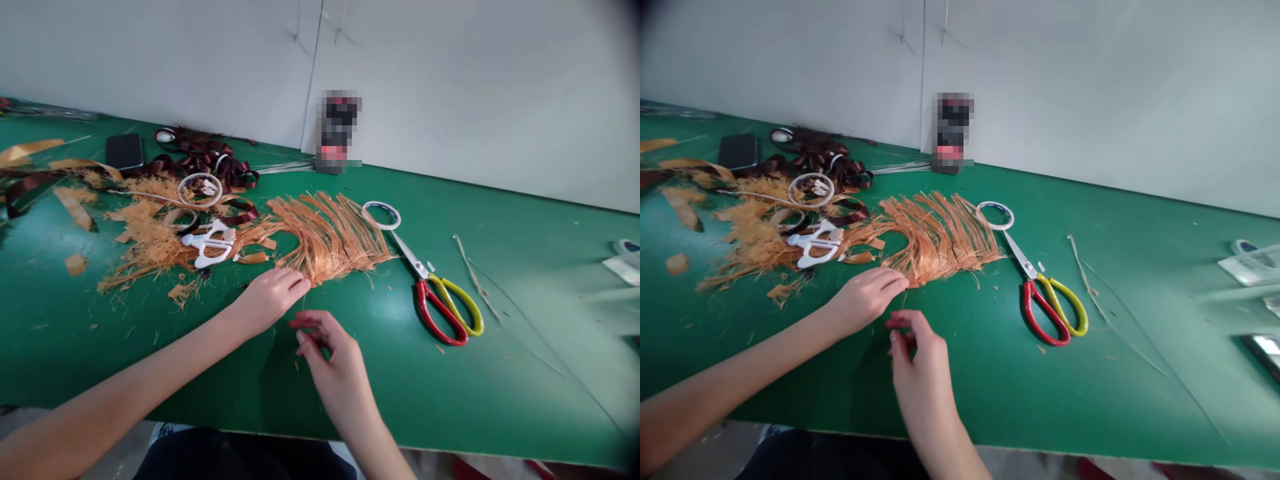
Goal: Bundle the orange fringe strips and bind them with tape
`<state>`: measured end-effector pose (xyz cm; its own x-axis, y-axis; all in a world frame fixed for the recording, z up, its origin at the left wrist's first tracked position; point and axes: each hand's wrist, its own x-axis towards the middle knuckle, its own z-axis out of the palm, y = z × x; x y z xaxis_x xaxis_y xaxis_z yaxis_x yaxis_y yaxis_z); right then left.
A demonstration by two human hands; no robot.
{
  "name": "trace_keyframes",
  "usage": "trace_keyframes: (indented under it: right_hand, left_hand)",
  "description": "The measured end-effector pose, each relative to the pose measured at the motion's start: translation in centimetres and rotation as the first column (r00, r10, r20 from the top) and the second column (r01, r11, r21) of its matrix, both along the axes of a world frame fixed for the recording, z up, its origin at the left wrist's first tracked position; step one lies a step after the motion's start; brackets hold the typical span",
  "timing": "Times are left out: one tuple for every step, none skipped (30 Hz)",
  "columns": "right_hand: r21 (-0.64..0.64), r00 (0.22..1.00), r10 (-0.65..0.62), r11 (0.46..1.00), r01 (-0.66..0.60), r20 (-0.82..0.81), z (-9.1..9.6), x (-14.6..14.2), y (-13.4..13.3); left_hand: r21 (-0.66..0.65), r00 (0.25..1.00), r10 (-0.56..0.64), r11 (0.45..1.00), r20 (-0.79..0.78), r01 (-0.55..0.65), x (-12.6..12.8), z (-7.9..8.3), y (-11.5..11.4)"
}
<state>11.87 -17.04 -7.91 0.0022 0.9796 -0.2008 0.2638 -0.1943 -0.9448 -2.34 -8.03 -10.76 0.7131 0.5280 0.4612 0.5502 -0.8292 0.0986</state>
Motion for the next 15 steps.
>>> trace_keyframes:
  right_hand:
    - [0.034, 0.998, 0.033, 0.999, -0.035, 0.061, 0.2, -0.3, -0.4]
    - [0.077, 0.991, 0.053, 0.995, -0.063, 0.121, 0.4, -0.5, -0.7]
    - [0.13, 0.983, 0.06, 0.988, -0.083, 0.176, 0.7, -0.7, -1.0]
    - [0.194, 0.973, 0.054, 0.976, -0.099, 0.226, 0.8, -0.9, -1.3]
    - [0.26, 0.961, 0.038, 0.959, -0.112, 0.274, 1.0, -1.0, -1.6]
    - [0.324, 0.947, 0.013, 0.938, -0.122, 0.32, 1.1, -1.2, -1.8]
    - [0.379, 0.93, -0.016, 0.916, -0.134, 0.367, 1.1, -1.3, -2.1]
    - [0.421, 0.91, -0.043, 0.895, -0.149, 0.413, 1.1, -1.4, -2.3]
    - [0.454, 0.888, -0.074, 0.877, -0.158, 0.453, 1.1, -1.6, -2.6]
    - [0.481, 0.871, -0.105, 0.862, -0.161, 0.481, 1.0, -1.8, -2.8]
    - [0.503, 0.859, -0.128, 0.848, -0.164, 0.496, 0.9, -2.1, -3.1]
    - [0.524, 0.854, -0.139, 0.834, -0.172, 0.502, 0.9, -2.4, -3.4]
    - [0.547, 0.851, -0.147, 0.817, -0.183, 0.505, 0.9, -2.8, -3.7]
    - [0.58, 0.848, -0.16, 0.791, -0.197, 0.505, 1.0, -3.2, -3.9]
    - [0.614, 0.848, -0.163, 0.758, -0.219, 0.504, 1.1, -3.6, -4.1]
  left_hand:
    - [-0.019, 1.0, 0.014, 1.0, 0.016, -0.014, 0.1, 0.0, 0.1]
    - [-0.043, 0.999, 0.028, 0.999, 0.028, -0.026, 0.1, 0.0, 0.2]
    - [-0.063, 0.999, 0.036, 0.997, 0.031, -0.034, 0.1, 0.0, 0.3]
    - [-0.072, 0.999, 0.038, 0.997, 0.026, -0.036, 0.2, 0.1, 0.4]
    - [-0.07, 0.999, 0.034, 0.997, 0.017, -0.032, 0.2, 0.1, 0.5]
    - [-0.055, 1.0, 0.026, 0.998, 0.004, -0.026, 0.2, 0.1, 0.5]
    - [-0.034, 1.0, 0.02, 0.999, -0.004, -0.02, 0.2, 0.1, 0.6]
    - [-0.013, 1.0, 0.017, 1.0, -0.004, -0.017, 0.2, 0.1, 0.6]
    - [0.006, 1.0, 0.02, 1.0, 0.001, -0.02, 0.2, 0.1, 0.7]
    - [0.023, 1.0, 0.022, 0.999, 0.011, -0.023, 0.3, 0.1, 0.8]
    - [0.035, 1.0, 0.023, 0.999, 0.02, -0.024, 0.3, 0.0, 0.9]
    - [0.04, 0.999, 0.024, 0.999, 0.028, -0.025, 0.3, 0.0, 1.0]
    - [0.04, 0.999, 0.028, 0.999, 0.032, -0.029, 0.4, 0.0, 1.1]
    - [0.035, 0.999, 0.036, 0.999, 0.032, -0.037, 0.4, -0.1, 1.3]
    - [0.026, 0.998, 0.046, 0.999, 0.034, -0.047, 0.4, 0.0, 1.4]
